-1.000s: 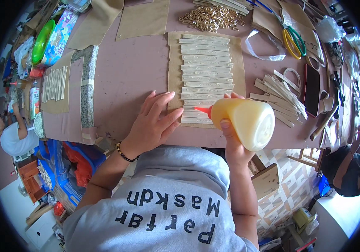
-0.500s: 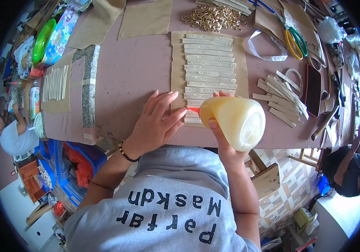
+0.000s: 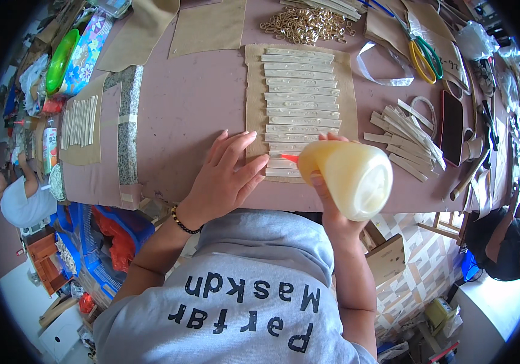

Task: The person applies glue from a yellow squeeze bottle onto a row of thin wooden sticks arranged on a brown sheet. They move the bottle steadily along the sticks, depositing a continuous line of adhesive. The workspace is cluttered with craft materials, and another person is visible in the background.

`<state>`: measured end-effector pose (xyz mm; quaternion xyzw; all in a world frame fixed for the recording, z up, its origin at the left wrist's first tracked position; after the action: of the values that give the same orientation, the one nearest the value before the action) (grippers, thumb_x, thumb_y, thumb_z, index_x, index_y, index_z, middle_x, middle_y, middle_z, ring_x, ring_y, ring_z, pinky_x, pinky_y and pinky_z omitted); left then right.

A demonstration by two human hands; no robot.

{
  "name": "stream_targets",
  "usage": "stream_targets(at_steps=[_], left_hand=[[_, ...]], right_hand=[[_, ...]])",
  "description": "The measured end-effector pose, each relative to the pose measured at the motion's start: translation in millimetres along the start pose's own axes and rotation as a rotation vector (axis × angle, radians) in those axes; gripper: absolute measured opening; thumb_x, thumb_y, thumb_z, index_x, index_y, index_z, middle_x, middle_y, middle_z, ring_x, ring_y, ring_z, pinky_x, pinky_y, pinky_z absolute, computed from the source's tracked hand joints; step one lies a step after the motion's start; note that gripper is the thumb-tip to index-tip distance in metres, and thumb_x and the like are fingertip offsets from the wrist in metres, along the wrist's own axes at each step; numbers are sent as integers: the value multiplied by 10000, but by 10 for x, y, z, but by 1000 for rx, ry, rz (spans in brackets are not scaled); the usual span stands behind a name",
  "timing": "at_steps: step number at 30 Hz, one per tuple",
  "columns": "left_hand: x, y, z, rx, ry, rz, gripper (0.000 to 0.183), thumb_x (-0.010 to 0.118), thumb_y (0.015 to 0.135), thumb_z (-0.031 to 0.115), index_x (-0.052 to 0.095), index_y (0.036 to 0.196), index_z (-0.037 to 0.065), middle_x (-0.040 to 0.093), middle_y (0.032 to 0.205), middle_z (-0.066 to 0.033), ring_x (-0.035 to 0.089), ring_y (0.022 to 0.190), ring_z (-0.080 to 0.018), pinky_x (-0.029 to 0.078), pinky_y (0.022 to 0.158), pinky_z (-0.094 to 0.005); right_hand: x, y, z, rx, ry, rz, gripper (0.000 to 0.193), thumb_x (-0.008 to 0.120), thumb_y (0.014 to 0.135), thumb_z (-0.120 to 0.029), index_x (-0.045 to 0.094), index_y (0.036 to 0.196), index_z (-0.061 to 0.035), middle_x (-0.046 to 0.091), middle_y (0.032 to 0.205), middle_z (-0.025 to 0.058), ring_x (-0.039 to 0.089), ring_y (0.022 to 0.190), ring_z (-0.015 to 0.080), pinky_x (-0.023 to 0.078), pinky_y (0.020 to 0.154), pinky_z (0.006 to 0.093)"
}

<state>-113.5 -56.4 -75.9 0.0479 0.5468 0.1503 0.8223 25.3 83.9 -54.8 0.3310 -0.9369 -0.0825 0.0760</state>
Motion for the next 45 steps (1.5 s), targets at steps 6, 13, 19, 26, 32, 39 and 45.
stream_targets(at_steps=[6,13,19,26,32,39,45], left_hand=[[-8,1,2,6,7,-1,333,630,887,245,592,1192,118,437,1347,-186,446,1251,-344,330,1078,-544],[-5,2,6,7,-9,7,328,631,886,240,596,1188,116,440,1343,-187,447,1247,-344,324,1082,-541],[-21,4,23,8,3,-1,336,638,882,241,596,1195,125,430,1354,-181,445,1247,-345,322,1083,-543],[-6,7,26,18,16,-18,335,635,883,240,597,1202,144,426,1360,-172,441,1252,-344,315,1086,-548],[5,5,21,8,26,-25,333,636,882,238,600,1202,154,429,1359,-167,445,1255,-330,312,1090,-545],[14,4,13,12,46,-24,335,635,883,231,597,1207,153,438,1353,-166,456,1251,-318,311,1094,-536],[20,10,23,12,37,-18,332,636,885,230,597,1206,152,451,1344,-171,466,1241,-319,314,1093,-536]], right_hand=[[-95,21,-30,-1,-32,52,554,701,842,-75,426,1315,6,549,1275,188,556,1195,334,425,1030,461],[-281,2,-76,-3,-49,123,521,695,853,-74,453,1307,8,555,1269,192,556,1198,334,427,1027,452],[-216,1,-75,-35,-43,80,526,690,859,-73,440,1315,5,550,1276,196,558,1194,332,428,1027,454],[-400,-7,-56,-26,-57,158,541,708,859,-110,439,1313,6,560,1273,194,566,1183,326,441,1016,444],[-522,13,-90,-36,-79,218,517,720,857,-129,474,1289,15,586,1253,199,582,1169,321,463,995,420],[-590,-29,-65,-36,-63,238,548,704,867,-127,438,1331,-7,567,1269,222,573,1173,372,468,998,457],[-630,-38,-98,-29,-12,283,552,736,840,-133,459,1296,11,572,1249,217,577,1168,341,469,990,437]])
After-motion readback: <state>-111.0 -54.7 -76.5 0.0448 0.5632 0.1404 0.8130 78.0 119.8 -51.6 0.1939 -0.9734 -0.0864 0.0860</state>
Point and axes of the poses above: each hand's wrist, its own y-axis towards the middle knuckle, its own x-axis out of the palm, z = x × y, the point moved 6 cm from there along y, towards the middle knuckle
